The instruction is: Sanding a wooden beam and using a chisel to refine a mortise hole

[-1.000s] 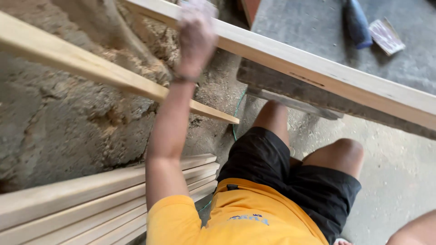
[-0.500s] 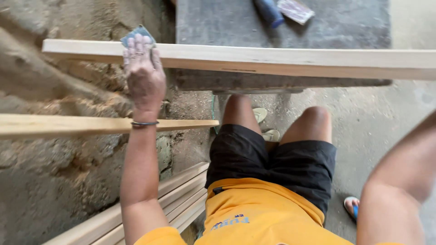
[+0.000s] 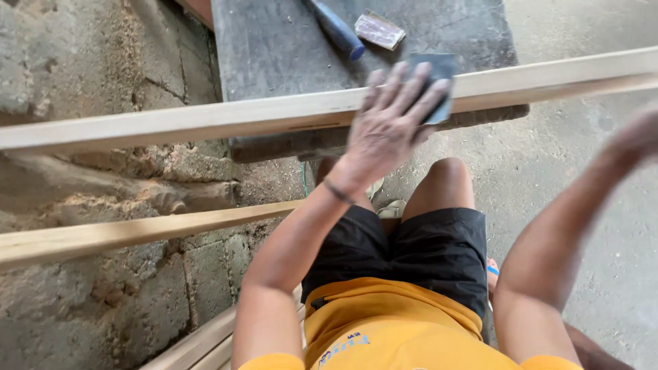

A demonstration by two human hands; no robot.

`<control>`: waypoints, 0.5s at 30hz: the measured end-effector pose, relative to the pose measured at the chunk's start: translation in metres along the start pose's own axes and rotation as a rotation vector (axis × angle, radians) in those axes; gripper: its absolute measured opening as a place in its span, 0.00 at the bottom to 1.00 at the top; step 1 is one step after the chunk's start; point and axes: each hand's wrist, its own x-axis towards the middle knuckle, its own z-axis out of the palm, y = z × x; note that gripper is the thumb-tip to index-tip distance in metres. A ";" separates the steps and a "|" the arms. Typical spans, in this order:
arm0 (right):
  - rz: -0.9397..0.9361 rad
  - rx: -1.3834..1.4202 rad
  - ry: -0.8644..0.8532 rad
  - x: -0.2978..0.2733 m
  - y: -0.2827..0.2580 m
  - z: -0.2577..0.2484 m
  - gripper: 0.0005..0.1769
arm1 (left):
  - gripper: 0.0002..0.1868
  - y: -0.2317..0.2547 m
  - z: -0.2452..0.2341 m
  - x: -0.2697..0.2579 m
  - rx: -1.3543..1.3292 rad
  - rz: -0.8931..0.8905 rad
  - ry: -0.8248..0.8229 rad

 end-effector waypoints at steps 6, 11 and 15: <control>-0.437 0.122 -0.741 0.047 -0.355 0.013 0.49 | 0.32 -0.046 -0.029 -0.036 -0.148 -0.008 -0.130; -0.720 0.036 -0.461 0.041 -0.372 0.035 0.20 | 0.36 -0.095 -0.050 -0.070 0.184 -0.200 -0.141; -0.659 0.004 -0.441 0.050 -0.298 0.011 0.22 | 0.34 -0.111 -0.056 -0.075 0.264 -0.250 -0.067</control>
